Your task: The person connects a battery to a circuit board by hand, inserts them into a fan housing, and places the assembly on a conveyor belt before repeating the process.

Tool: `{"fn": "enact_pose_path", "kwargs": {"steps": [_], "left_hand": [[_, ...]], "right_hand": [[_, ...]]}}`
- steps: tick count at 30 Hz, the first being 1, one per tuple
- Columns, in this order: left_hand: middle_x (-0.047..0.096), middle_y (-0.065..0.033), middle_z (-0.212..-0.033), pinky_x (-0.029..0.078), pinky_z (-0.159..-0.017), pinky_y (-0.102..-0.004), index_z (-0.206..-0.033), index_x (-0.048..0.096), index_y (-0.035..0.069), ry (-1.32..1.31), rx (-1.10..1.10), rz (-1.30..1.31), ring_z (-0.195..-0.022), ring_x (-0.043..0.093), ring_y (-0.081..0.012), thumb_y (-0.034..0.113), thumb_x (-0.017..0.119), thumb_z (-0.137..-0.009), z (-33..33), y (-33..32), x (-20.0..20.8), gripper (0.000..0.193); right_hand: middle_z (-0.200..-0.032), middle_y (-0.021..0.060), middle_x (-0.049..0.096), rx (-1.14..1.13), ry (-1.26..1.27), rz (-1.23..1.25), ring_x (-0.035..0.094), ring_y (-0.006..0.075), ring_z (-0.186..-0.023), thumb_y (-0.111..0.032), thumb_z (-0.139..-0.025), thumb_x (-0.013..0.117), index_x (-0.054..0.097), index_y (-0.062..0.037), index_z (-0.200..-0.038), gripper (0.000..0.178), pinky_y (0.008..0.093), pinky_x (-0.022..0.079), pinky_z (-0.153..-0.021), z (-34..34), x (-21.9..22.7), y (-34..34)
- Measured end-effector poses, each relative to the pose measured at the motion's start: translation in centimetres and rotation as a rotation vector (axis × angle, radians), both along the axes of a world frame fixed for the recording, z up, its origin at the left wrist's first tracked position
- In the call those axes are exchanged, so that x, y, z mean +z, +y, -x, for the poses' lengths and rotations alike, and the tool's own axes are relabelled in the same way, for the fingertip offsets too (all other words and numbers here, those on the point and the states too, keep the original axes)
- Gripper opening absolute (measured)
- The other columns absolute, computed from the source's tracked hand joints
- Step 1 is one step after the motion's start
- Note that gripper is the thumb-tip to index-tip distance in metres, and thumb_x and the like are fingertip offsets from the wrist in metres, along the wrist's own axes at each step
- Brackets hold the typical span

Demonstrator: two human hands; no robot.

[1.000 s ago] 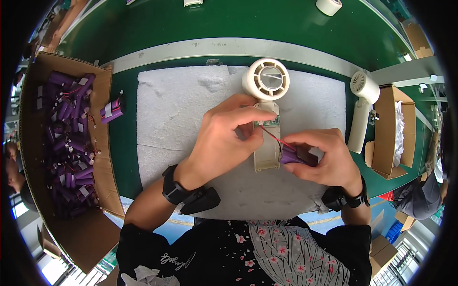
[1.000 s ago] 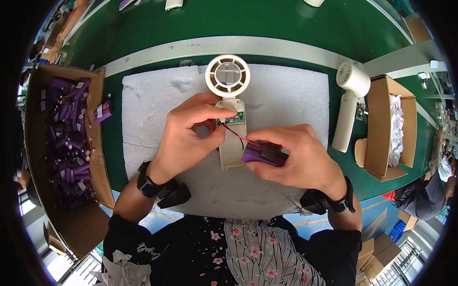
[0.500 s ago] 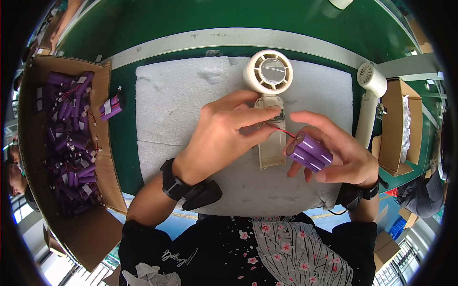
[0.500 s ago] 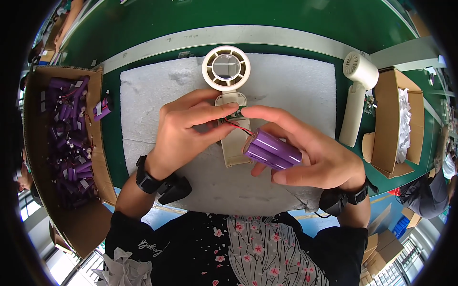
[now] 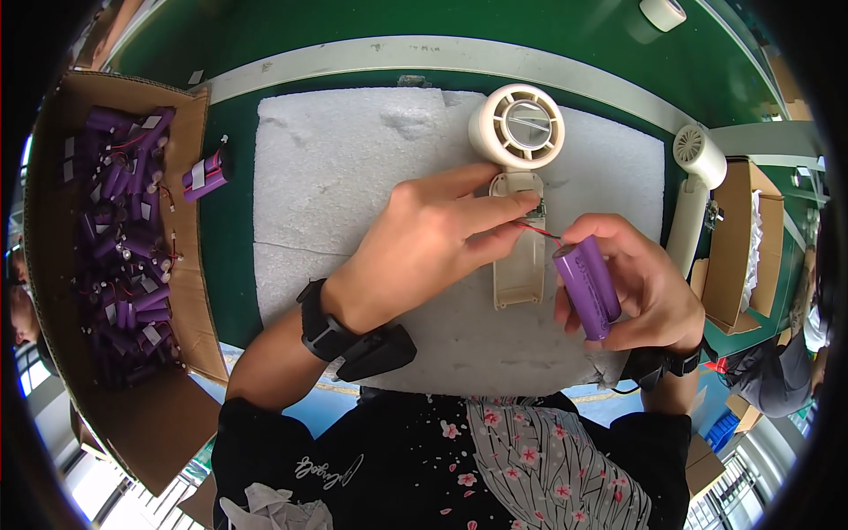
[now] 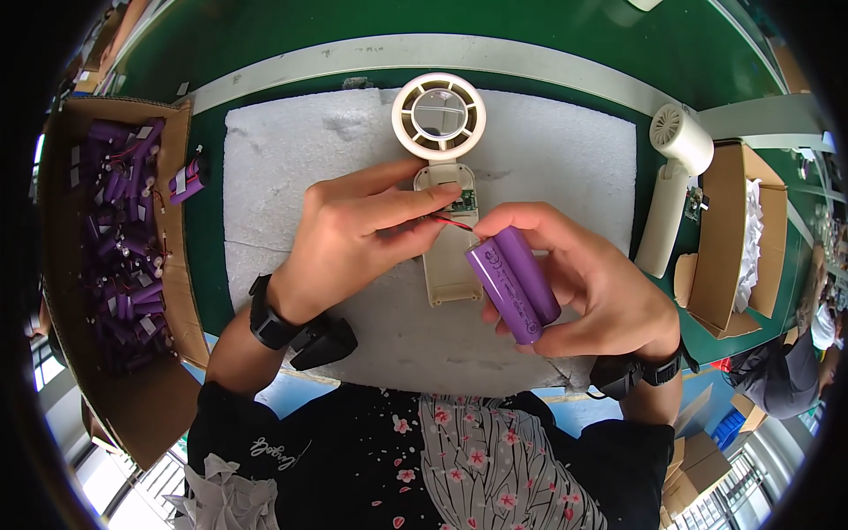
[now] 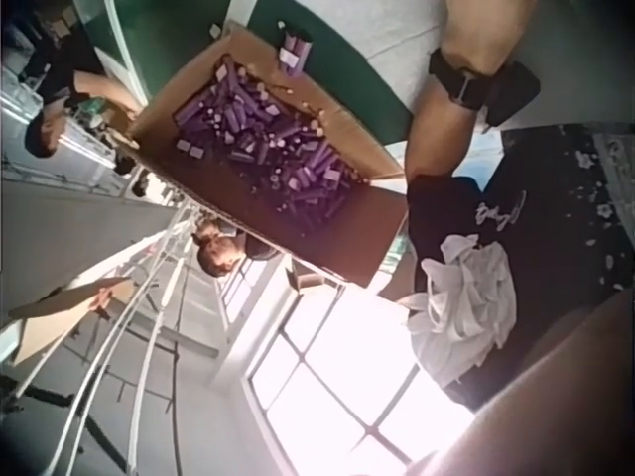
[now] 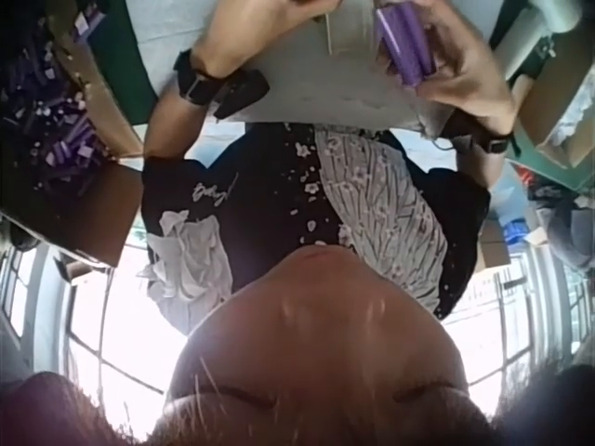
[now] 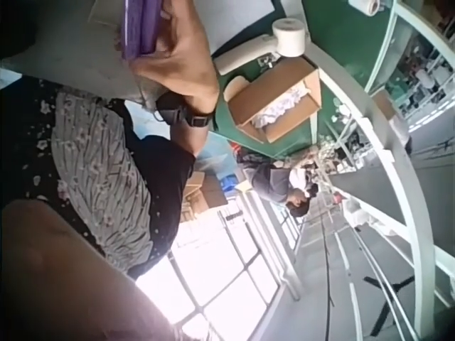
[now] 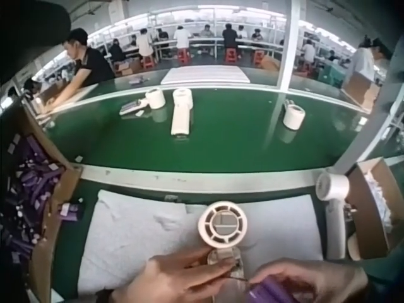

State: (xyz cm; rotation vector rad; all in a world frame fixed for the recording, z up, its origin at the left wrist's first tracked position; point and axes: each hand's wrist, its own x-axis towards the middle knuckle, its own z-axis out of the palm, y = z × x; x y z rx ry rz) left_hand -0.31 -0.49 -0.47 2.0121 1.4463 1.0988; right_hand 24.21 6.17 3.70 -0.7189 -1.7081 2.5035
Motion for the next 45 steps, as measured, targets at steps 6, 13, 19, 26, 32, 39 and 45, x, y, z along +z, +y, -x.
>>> {"fn": "enact_pose_path", "kwargs": {"steps": [6,13,19,26,32,39,45], "left_hand": [[0.068,-0.0152,-0.100,0.056,-0.060,-0.0300,-0.106,0.072,0.008,-0.018,-0.053,0.004,-0.072,0.069,-0.0223,0.001,0.076,-0.071,0.2,0.0,0.3,0.036],[0.067,-0.0172,-0.104,0.057,-0.064,-0.0321,-0.108,0.071,0.006,-0.008,-0.103,0.011,-0.076,0.070,-0.0263,0.004,0.075,-0.076,0.5,0.2,0.2,0.033],[0.066,-0.0186,-0.107,0.058,-0.069,-0.0334,-0.110,0.070,0.006,0.005,-0.133,0.043,-0.083,0.070,-0.0294,0.003,0.072,-0.078,0.8,0.2,0.3,0.032],[0.065,-0.0194,-0.112,0.059,-0.072,-0.0342,-0.112,0.069,0.007,0.067,-0.152,0.048,-0.087,0.069,-0.0314,0.003,0.071,-0.079,1.0,0.2,0.4,0.033],[0.065,-0.0198,-0.114,0.059,-0.073,-0.0346,-0.113,0.069,0.008,0.099,-0.151,0.047,-0.089,0.069,-0.0324,0.003,0.071,-0.078,1.2,0.2,0.1,0.035],[0.065,-0.0202,-0.113,0.059,-0.072,-0.0348,-0.114,0.069,0.010,0.115,-0.145,0.006,-0.089,0.069,-0.0322,0.001,0.070,-0.076,1.0,0.2,0.0,0.039],[0.065,-0.0200,-0.111,0.059,-0.071,-0.0345,-0.113,0.069,0.011,0.128,-0.120,-0.023,-0.087,0.069,-0.0315,0.000,0.070,-0.076,0.8,0.2,0.0,0.039]], "right_hand": [[-0.115,0.0078,0.055,-0.090,0.076,-0.420,0.055,0.0229,-0.110,0.005,-0.055,0.078,0.049,-0.0077,-0.131,0.082,0.0346,0.047,-0.093,0.9,-0.4,0.0],[-0.120,0.0116,0.056,-0.083,-0.076,-0.774,0.056,0.0273,-0.105,-0.003,-0.044,0.087,0.057,-0.0069,-0.116,0.078,0.0350,0.046,-0.091,2.3,-0.8,-1.5],[-0.121,0.0139,0.056,-0.099,-0.050,-1.047,0.056,0.0314,-0.105,0.000,-0.047,0.086,0.056,-0.0059,-0.117,0.076,0.0389,0.048,-0.090,2.9,-1.5,-2.3],[-0.123,0.0177,0.054,-0.063,-0.081,-1.163,0.055,0.0357,-0.106,0.001,-0.053,0.082,0.055,0.0019,-0.118,0.071,0.0413,0.050,-0.088,3.2,-0.3,-3.5],[-0.127,0.0213,0.052,-0.059,-0.083,-1.163,0.058,0.0355,-0.102,0.000,-0.055,0.081,0.060,0.0063,-0.112,0.061,0.0410,0.052,-0.084,2.9,-0.4,-3.2],[-0.127,0.0248,0.054,-0.042,-0.092,-1.361,0.062,0.0349,-0.094,-0.002,-0.057,0.080,0.064,0.0077,-0.105,0.051,0.0391,0.055,-0.075,2.8,-0.4,-3.5],[-0.125,0.0265,0.056,-0.072,-0.158,-1.451,0.063,0.0351,-0.093,-0.004,-0.057,0.080,0.064,0.0074,-0.105,0.051,0.0383,0.056,-0.073,3.3,-0.6,-4.3]]}}
